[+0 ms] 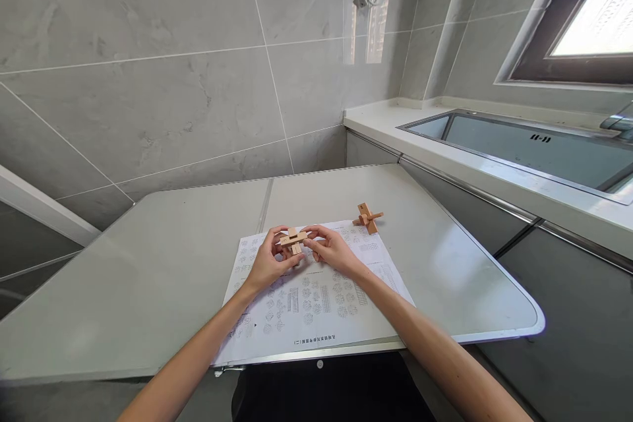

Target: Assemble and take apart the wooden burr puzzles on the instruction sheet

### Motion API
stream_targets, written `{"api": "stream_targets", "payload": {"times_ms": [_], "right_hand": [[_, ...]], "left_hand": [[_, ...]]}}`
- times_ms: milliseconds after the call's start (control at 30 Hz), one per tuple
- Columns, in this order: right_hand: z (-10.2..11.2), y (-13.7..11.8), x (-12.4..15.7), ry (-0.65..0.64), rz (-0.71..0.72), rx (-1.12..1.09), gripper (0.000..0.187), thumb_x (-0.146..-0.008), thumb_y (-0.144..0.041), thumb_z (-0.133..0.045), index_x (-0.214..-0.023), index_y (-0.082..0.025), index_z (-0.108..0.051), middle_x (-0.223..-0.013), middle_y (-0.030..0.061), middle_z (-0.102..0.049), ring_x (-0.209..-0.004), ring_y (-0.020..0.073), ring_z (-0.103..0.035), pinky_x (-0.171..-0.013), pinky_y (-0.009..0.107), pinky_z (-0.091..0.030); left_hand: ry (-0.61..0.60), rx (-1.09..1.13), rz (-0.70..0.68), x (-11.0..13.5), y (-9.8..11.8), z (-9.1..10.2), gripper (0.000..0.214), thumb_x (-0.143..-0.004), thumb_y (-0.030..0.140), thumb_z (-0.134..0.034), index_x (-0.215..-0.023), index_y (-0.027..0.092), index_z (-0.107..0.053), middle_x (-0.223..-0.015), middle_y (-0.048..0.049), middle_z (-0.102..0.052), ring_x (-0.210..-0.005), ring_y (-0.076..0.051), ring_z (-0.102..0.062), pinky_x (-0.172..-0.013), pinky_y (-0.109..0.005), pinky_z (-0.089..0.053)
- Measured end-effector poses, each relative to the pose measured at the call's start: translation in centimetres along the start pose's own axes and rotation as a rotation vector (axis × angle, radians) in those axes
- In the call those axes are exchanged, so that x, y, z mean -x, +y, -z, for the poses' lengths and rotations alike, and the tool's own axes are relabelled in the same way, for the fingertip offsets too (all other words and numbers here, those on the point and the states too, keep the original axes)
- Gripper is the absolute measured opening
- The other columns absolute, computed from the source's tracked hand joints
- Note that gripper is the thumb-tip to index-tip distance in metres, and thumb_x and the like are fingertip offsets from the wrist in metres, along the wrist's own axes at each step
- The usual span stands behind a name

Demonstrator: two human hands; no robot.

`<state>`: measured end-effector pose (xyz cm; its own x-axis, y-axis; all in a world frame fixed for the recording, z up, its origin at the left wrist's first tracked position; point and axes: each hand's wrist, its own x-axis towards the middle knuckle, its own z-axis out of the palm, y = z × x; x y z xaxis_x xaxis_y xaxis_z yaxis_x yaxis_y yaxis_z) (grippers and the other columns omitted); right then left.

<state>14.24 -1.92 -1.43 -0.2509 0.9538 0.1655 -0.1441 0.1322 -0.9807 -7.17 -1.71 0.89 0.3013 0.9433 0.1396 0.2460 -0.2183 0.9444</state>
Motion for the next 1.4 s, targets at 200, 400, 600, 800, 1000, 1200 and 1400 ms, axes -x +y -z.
{"api": "stream_targets", "payload": {"times_ms": [200,400,600,800,1000,1200,1400], "right_hand": [[-0.2,0.0,0.1,0.035,0.04,0.072,0.033,-0.095,-0.048,-0.074,-0.122,-0.028,-0.075,-0.096,-0.0002,-0.07,-0.05,0.0082,-0.058,-0.049,0.025,-0.048],[-0.5,0.1,0.2,0.102,0.077,0.16,0.029,-0.095,-0.047,-0.072,-0.119,-0.029,-0.076,-0.094,0.0005,-0.072,-0.047,0.0097,-0.057,-0.048,0.028,-0.049],[-0.4,0.5,0.3,0.134,0.099,0.245,0.027,-0.097,-0.044,-0.069,-0.117,-0.028,-0.077,-0.08,-0.0011,-0.07,-0.045,0.0108,-0.055,-0.051,0.029,-0.049],[-0.2,0.7,0.1,0.097,0.088,0.287,0.037,-0.099,-0.054,-0.065,-0.123,-0.028,-0.071,-0.095,0.0017,-0.074,-0.047,0.0113,-0.059,-0.052,0.03,-0.052],[-0.3,1.3,0.0,0.105,0.107,0.389,0.037,-0.101,-0.056,-0.062,-0.124,-0.027,-0.063,-0.099,0.0017,-0.074,-0.053,0.0134,-0.062,-0.054,0.031,-0.052],[-0.6,1.1,0.4,-0.006,0.203,0.601,0.025,-0.096,-0.04,-0.072,-0.117,-0.028,-0.071,-0.104,0.0041,-0.072,-0.077,0.0193,-0.066,-0.074,0.037,-0.056],[-0.7,1.1,0.9,-0.165,0.239,0.695,0.033,-0.092,-0.035,-0.078,-0.125,-0.035,-0.074,-0.134,0.008,-0.059,-0.101,0.0256,-0.069,-0.09,0.045,-0.059]], "left_hand": [[-0.047,0.049,0.005,0.0,0.0,0.3,0.069,-0.076,0.043,-0.092,-0.129,0.029,-0.051,-0.107,-0.0011,-0.07,-0.068,-0.012,-0.064,-0.071,-0.029,-0.057],[-0.043,0.024,0.007,-0.2,-0.4,0.5,0.065,-0.074,0.043,-0.094,-0.122,0.028,-0.053,-0.106,-0.0019,-0.071,-0.075,-0.013,-0.062,-0.07,-0.029,-0.053],[-0.041,-0.025,-0.011,-0.1,-0.1,0.5,0.062,-0.07,0.041,-0.096,-0.116,0.024,-0.057,-0.098,-0.0026,-0.071,-0.074,-0.015,-0.06,-0.067,-0.029,-0.047],[-0.021,-0.011,0.005,0.0,0.0,0.3,0.063,-0.07,0.045,-0.097,-0.114,0.024,-0.056,-0.088,0.0015,-0.068,-0.069,-0.013,-0.057,-0.064,-0.027,-0.046],[0.083,0.045,0.026,-0.2,-0.4,-0.1,0.066,-0.072,0.046,-0.097,-0.118,0.025,-0.055,-0.102,-0.001,-0.069,-0.075,-0.013,-0.061,-0.066,-0.027,-0.05],[0.248,0.102,0.048,-1.0,-1.1,0.5,0.058,-0.079,0.046,-0.092,-0.121,0.027,-0.055,-0.116,-0.0045,-0.072,-0.087,-0.017,-0.068,-0.079,-0.035,-0.056],[0.266,0.125,0.074,-1.1,-1.2,0.6,0.06,-0.079,0.046,-0.091,-0.122,0.026,-0.055,-0.12,-0.0075,-0.072,-0.09,-0.019,-0.071,-0.083,-0.039,-0.059]]}}
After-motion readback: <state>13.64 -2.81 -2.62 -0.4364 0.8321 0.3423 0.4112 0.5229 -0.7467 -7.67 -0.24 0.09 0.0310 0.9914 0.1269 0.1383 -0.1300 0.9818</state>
